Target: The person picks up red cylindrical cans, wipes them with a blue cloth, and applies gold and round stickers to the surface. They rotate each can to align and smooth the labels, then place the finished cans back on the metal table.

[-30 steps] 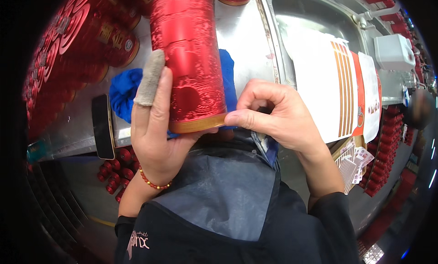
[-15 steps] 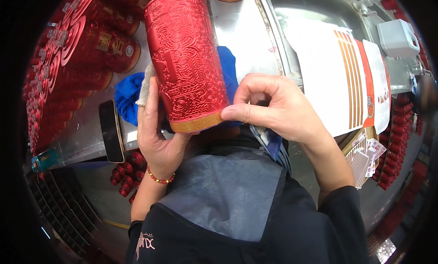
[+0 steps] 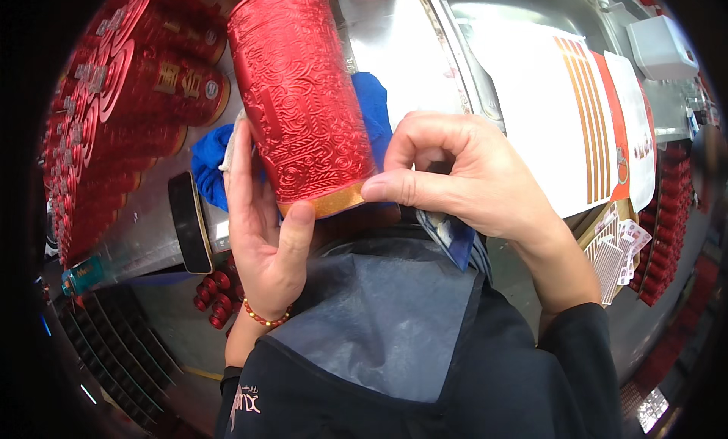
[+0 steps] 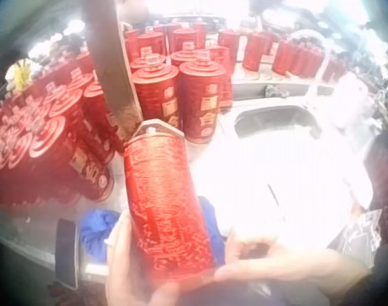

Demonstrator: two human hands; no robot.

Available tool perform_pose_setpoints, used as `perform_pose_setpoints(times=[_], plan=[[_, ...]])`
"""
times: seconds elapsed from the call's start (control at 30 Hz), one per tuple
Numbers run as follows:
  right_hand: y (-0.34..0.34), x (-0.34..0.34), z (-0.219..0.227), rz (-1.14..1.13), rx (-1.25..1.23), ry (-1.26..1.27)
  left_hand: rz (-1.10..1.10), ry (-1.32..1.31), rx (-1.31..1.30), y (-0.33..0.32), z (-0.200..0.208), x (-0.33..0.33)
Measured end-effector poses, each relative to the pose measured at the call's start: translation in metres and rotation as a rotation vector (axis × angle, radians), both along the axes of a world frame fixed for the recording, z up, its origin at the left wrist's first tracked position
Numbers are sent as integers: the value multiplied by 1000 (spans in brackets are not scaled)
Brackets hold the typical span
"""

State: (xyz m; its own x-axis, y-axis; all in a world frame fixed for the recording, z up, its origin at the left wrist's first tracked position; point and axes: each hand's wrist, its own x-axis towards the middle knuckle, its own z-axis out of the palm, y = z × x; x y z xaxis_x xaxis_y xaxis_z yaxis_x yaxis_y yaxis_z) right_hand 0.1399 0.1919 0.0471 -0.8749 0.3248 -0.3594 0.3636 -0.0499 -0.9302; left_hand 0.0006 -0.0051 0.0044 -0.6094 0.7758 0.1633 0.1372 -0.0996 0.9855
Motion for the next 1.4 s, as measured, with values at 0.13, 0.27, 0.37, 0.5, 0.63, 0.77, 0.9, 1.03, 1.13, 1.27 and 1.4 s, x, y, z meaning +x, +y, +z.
perform_pose_setpoints(times=[0.13,0.27,0.37,0.5,0.63,0.77,0.9,1.03,1.13,1.27,1.4], plan=[[3,2,0,-1,22,46,6,-89,13,3,4,3],[1,2,-1,-10,19,38,19,-103,17,4,2,4],[4,2,-3,0,13,19,30,-105,15,6,2,5],[5,2,-9,2,-23,36,48,-70,10,7,2,6],[5,-1,-17,22,-43,27,77,-45,0,7,2,7],[6,-3,-24,41,-75,-4,121,349,-81,3,2,9],[10,-4,-26,66,-115,-23,109,795,-250,8,13,1],[14,-3,-23,71,-164,-12,108,810,-233,7,7,-6],[14,-2,-24,54,-174,9,80,765,-202,0,-4,-14],[9,-2,-24,27,-168,104,53,671,-179,-9,-22,-21],[8,-5,-25,36,-159,122,67,586,-123,-9,-29,-21]])
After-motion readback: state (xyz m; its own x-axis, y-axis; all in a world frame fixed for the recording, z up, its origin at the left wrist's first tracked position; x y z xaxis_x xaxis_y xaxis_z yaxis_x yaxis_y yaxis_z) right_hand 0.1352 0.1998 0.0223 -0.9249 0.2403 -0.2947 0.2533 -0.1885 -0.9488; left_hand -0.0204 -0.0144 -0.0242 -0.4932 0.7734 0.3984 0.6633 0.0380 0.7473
